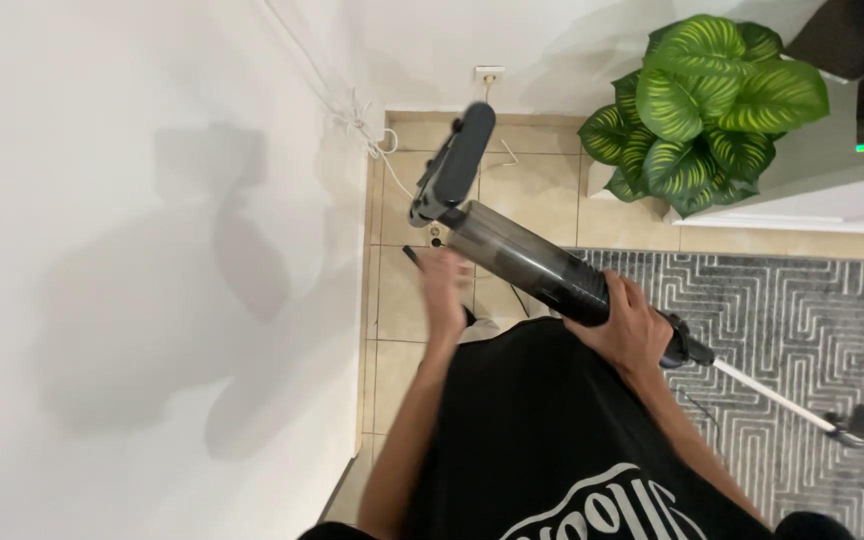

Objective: Vacuuming the floor and sofa area, then arranging decorative cushions.

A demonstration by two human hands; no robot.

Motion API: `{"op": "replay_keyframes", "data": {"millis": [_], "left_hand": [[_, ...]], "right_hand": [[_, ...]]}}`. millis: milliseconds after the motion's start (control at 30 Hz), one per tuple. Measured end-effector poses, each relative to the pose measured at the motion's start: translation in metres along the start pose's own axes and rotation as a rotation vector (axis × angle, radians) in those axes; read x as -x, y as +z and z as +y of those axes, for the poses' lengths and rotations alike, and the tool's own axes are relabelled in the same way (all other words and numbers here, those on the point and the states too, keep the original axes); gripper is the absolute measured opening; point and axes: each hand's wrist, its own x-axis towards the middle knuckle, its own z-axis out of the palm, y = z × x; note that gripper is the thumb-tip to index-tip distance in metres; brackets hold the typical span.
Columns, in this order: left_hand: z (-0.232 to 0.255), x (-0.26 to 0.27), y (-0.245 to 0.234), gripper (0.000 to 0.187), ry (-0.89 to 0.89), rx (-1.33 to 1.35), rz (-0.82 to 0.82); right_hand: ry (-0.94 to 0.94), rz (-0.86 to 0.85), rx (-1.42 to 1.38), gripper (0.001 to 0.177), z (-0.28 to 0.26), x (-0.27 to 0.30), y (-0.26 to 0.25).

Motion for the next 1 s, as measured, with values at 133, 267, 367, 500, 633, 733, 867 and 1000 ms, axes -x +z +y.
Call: {"op": "replay_keyframes", "data": {"millis": [133,267,367,500,633,733,867,1000], "left_hand": [[-0.041,0.014,0.036,0.067,-0.576,0.399,-0.198],[-0.06,0.002,0.04,0.071,-0.621,0.504,-0.076],[-0.07,-0.004,0.039,0.067,-0.631,0.546,-0.05],[-0.062,-0.016,0.038,0.062,-0.624,0.67,-0.047],[-0.07,-0.042,0.027,0.062,-0.643,0.7,-0.049],[-0.076,-0.052,0.018,0.066,-0.577,0.659,-0.134],[-0.059,-0.067,0.013,0.069,-0.564,0.62,-0.194],[-0.034,-0.06,0.015,0.074,-0.559,0.661,-0.25]], "right_hand": [[-0.106,0.047,0.107,0.082,-0.004,0.005,0.014],[-0.117,0.062,0.239,0.076,-0.017,0.017,0.016],[-0.079,0.054,0.329,0.08,-0.036,0.021,0.004],[-0.056,-0.07,0.246,0.077,-0.048,0.022,-0.016],[-0.033,-0.087,0.031,0.065,-0.044,0.038,-0.069],[0.248,0.047,0.214,0.055,0.007,0.087,-0.105],[0.65,0.099,0.534,0.057,0.125,0.199,-0.143],[0.861,0.409,0.056,0.054,0.23,0.32,-0.117]]}}
